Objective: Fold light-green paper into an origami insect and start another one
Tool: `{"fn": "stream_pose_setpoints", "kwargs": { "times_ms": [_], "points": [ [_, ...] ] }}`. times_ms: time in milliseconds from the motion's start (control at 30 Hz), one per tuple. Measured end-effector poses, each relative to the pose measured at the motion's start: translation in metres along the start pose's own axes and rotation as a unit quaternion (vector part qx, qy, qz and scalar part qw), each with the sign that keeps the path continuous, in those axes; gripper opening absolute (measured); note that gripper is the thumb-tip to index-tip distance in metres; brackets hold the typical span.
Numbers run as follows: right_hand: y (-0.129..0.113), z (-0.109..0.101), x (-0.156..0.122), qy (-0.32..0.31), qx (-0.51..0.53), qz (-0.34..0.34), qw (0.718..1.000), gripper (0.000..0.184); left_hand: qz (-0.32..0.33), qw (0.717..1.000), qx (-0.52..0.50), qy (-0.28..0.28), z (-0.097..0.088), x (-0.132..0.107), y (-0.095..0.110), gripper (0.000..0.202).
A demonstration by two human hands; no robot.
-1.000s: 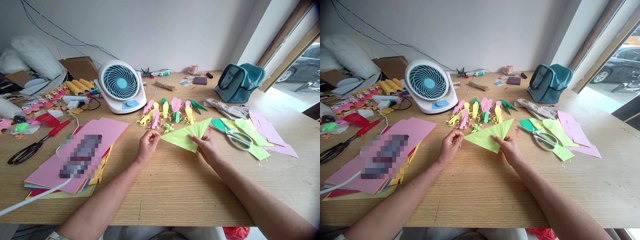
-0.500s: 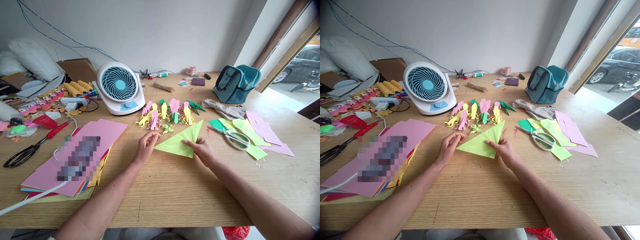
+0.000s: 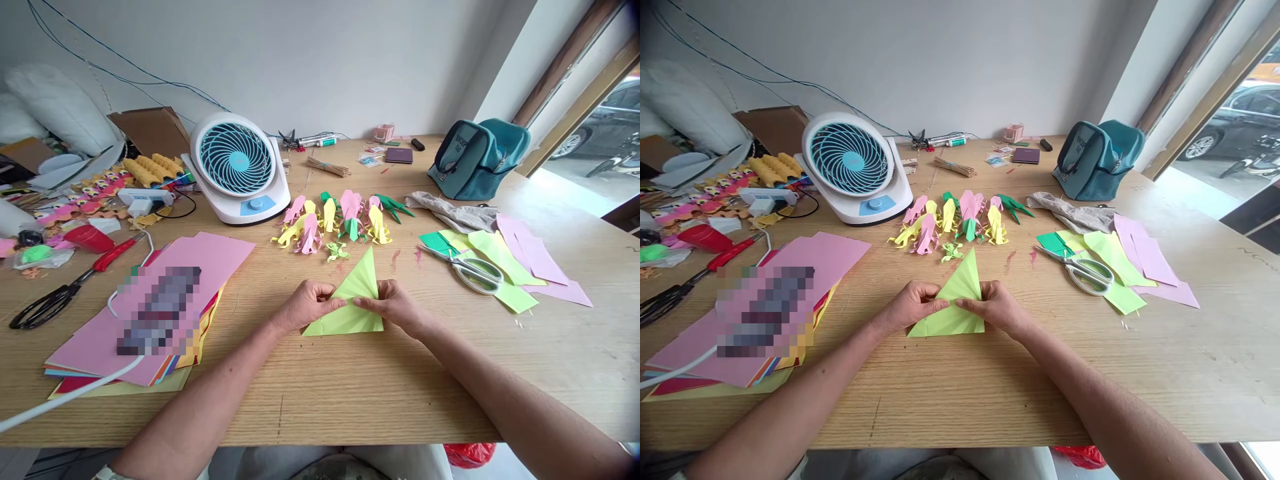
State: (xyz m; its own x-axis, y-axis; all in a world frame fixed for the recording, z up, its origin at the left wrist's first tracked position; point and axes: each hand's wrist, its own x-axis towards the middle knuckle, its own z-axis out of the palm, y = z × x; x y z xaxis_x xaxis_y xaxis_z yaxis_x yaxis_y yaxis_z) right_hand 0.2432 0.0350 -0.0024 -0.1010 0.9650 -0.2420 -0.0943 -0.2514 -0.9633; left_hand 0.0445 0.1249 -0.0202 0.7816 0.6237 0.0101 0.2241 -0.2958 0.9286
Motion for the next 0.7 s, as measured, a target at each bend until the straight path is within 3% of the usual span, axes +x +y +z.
{"fn": "stream_pose_setpoints", "kwargs": {
  "times_ms": [200,400,467,600,700],
  "points": [
    [-0.005,-0.002,0.002,0.022,0.048,-0.009,0.999,0.041,-0.022,0.998,0.037,-0.034,0.000,-0.002,0.008,0.046],
    [-0.012,-0.017,0.008,0.140,0.067,-0.063,0.986,0.043,-0.034,0.997,0.041,-0.057,0.000,-0.004,0.013,0.047],
    [-0.014,-0.016,0.007,0.133,0.077,-0.067,0.986,0.041,-0.040,0.997,0.046,-0.055,0.001,-0.004,0.014,0.047],
    [-0.013,-0.007,0.004,0.045,0.083,-0.059,0.994,0.042,-0.047,0.996,0.052,-0.054,0.003,-0.003,0.017,0.045],
    [-0.009,-0.009,0.005,0.085,0.074,-0.081,0.990,0.040,-0.050,0.996,0.042,-0.064,0.002,-0.003,0.017,0.043]
  ]
}}
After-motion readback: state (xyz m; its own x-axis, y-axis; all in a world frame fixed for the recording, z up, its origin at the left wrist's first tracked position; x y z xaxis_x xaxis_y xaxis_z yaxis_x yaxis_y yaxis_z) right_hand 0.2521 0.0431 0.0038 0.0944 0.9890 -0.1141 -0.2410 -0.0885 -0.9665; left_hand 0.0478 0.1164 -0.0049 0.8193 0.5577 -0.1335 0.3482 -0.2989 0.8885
